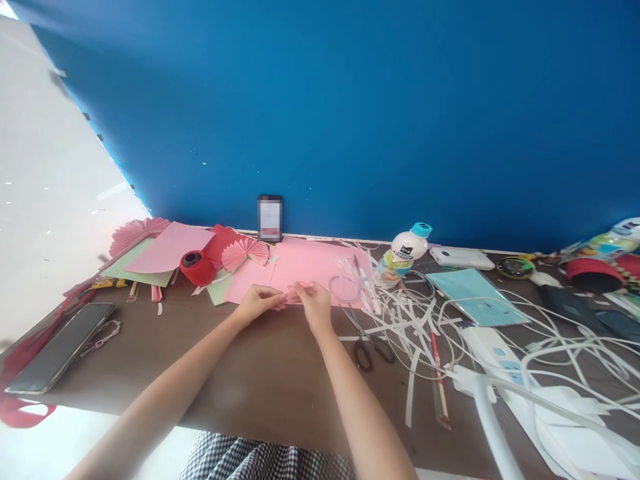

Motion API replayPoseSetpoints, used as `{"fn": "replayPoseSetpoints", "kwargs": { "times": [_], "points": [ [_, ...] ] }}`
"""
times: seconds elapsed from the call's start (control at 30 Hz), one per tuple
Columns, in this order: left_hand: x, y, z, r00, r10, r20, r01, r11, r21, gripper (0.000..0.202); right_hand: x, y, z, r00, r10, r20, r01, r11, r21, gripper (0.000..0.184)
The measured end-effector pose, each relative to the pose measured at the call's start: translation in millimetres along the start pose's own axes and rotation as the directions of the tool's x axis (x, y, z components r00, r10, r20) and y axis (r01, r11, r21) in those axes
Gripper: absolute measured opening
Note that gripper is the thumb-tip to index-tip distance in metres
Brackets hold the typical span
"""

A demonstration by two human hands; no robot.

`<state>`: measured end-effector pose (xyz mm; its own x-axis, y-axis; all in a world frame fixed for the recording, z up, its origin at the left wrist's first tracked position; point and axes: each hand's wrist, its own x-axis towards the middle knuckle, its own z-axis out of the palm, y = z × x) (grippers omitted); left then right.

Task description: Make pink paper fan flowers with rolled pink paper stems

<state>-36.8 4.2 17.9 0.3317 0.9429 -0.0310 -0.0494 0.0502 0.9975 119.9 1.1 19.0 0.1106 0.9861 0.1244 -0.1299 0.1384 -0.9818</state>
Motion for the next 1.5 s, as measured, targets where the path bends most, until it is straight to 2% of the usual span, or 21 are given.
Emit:
{"fn": "replayPoseSetpoints", "kwargs": {
  "times": [0.1,0.23,0.37,0.53,0.67,0.97,1.17,1.37,1.5],
  "points": [
    [0,2,-0.2,0.999,0.027,-0.028,-0.026,0.999,0.025,0.035,0,-1,0,1.0,0.004,-0.017,-0.003,1.0,0.007,0.03],
    [1,1,-0.2,1.0,0.019,-0.004,-0.019,0.999,0.036,0.035,1,0,-2,0.995,0.011,-0.098,-0.007,0.999,0.039,0.026],
    [2,-1,-2.2,1.0,-0.003,0.007,0.003,0.999,0.032,0.036,4,1,-4,0.995,0.035,-0.091,-0.025,0.994,0.104,0.026],
    [1,3,-5.3,0.998,-0.057,0.034,0.056,0.998,0.016,0.036,8,-2,-12,0.978,0.011,-0.21,0.011,0.995,0.103,0.024],
    [1,6,-8.7,0.996,-0.089,-0.026,0.088,0.996,-0.034,0.037,12,-5,-21,0.959,0.001,-0.283,0.045,0.987,0.156,0.02],
    [7,-4,-17.0,0.987,-0.072,-0.144,0.049,0.987,-0.156,0.042,16,2,-27,0.967,0.004,-0.255,0.048,0.979,0.2,0.021],
    [10,-5,-18.8,0.991,0.019,-0.134,-0.06,0.948,-0.311,0.054,16,3,-28,0.979,0.0,-0.204,0.053,0.965,0.255,0.018],
    [12,-6,-15.5,0.977,0.036,-0.212,-0.106,0.938,-0.33,0.039,11,-1,-22,0.992,-0.011,-0.122,0.037,0.975,0.217,0.029],
    [12,-6,-16.7,0.972,0.03,-0.232,-0.101,0.947,-0.305,0.038,10,1,-20,0.996,-0.002,-0.094,0.013,0.994,0.113,0.032]
  ]
}}
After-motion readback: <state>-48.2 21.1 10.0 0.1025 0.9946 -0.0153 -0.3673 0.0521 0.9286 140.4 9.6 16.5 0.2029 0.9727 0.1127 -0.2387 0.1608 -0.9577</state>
